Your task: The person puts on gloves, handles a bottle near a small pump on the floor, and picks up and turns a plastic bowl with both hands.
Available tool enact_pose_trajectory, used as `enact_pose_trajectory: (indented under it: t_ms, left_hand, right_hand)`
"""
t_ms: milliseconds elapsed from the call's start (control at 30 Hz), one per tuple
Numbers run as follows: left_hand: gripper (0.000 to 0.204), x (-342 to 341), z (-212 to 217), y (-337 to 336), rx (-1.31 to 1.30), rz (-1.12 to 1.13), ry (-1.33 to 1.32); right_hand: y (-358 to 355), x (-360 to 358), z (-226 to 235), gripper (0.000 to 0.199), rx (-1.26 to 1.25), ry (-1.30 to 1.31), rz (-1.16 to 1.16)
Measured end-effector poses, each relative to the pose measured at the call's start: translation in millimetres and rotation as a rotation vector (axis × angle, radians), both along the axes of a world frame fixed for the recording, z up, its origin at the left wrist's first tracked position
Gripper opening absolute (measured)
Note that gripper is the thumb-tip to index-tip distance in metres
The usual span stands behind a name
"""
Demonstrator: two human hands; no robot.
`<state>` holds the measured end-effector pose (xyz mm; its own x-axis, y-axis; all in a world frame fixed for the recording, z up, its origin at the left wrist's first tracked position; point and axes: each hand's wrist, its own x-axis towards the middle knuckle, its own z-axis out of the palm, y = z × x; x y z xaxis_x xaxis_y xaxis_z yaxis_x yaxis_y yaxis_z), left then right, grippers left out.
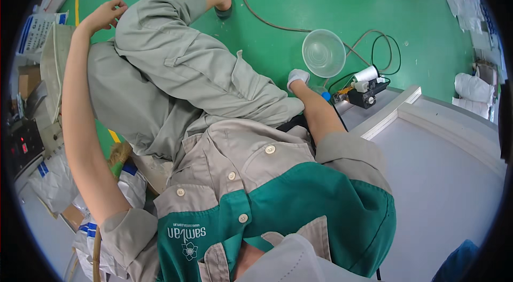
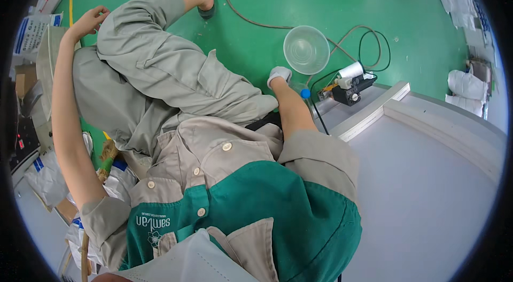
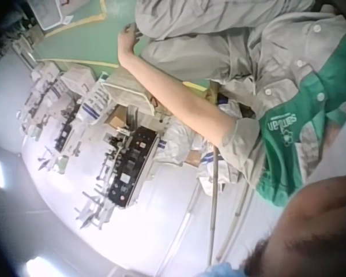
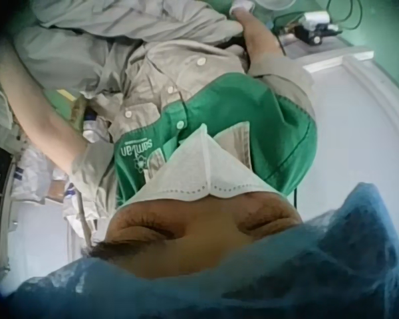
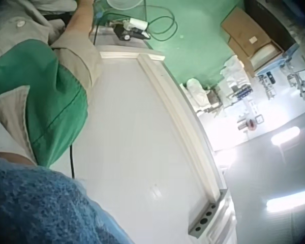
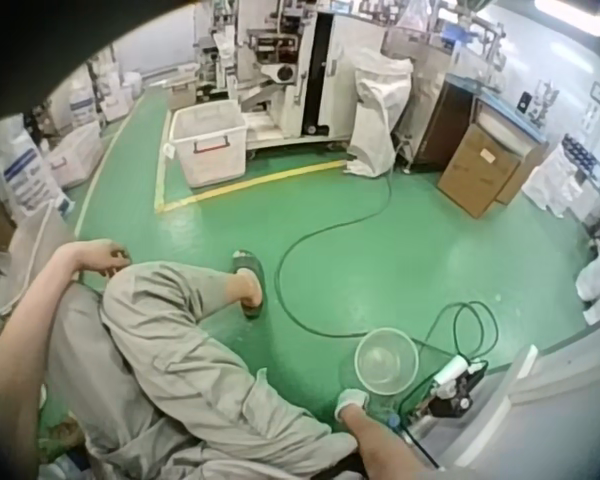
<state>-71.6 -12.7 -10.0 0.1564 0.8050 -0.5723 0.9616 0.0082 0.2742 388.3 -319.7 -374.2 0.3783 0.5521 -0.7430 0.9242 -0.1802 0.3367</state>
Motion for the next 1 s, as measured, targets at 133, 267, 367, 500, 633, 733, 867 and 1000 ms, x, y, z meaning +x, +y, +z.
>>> enact_pose_trajectory:
  t_ms: [133,267,367,500,633,733,867,1000]
  left_hand:
    - [0.027,-4.3,0.5,-5.0,0.004,0.012,0.012]
    - [0.027,-0.9,2.1,-5.9,0.007,0.017,0.023]
    - [0.029,-1.8,2.4,-5.1,-0.005,0.02,0.03]
    - [0.028,-3.7,0.3,-2.9,0.011,-0.009,0.026]
    - [0.029,-4.0,-2.4,-2.0,0.012,0.004,0.014]
    - [0.03,-7.1,-0.2,-6.3,0.027,0.014,0.02]
    - [0.029,-3.1,1.4,-1.9,0.009,0.002,0.009]
    - [0.028,-3.1,1.7,-4.2,0.017,-0.016,0.019]
  right_hand:
    - [-3.2,-5.7,-2.0,0.014,0.09,0.045,0.061]
    - [-1.1,-0.6,-4.6,0.017,0.062,0.089,0.007]
    - [-1.0,0.7,-8.0,0.017,0.08,0.105,-0.007]
    - [-3.4,-5.4,-17.3,0.02,0.185,0.137,-0.05]
    - [14.0,-24.4,-18.5,0.024,0.447,0.364,-0.221]
    - [39.3,-32.6,-8.2,0.024,0.678,0.538,-0.281]
    - [66.9,-25.5,-11.5,0.025,0.765,0.548,-0.156]
    - [77.7,-28.5,-10.3,0.032,0.552,0.363,0.012]
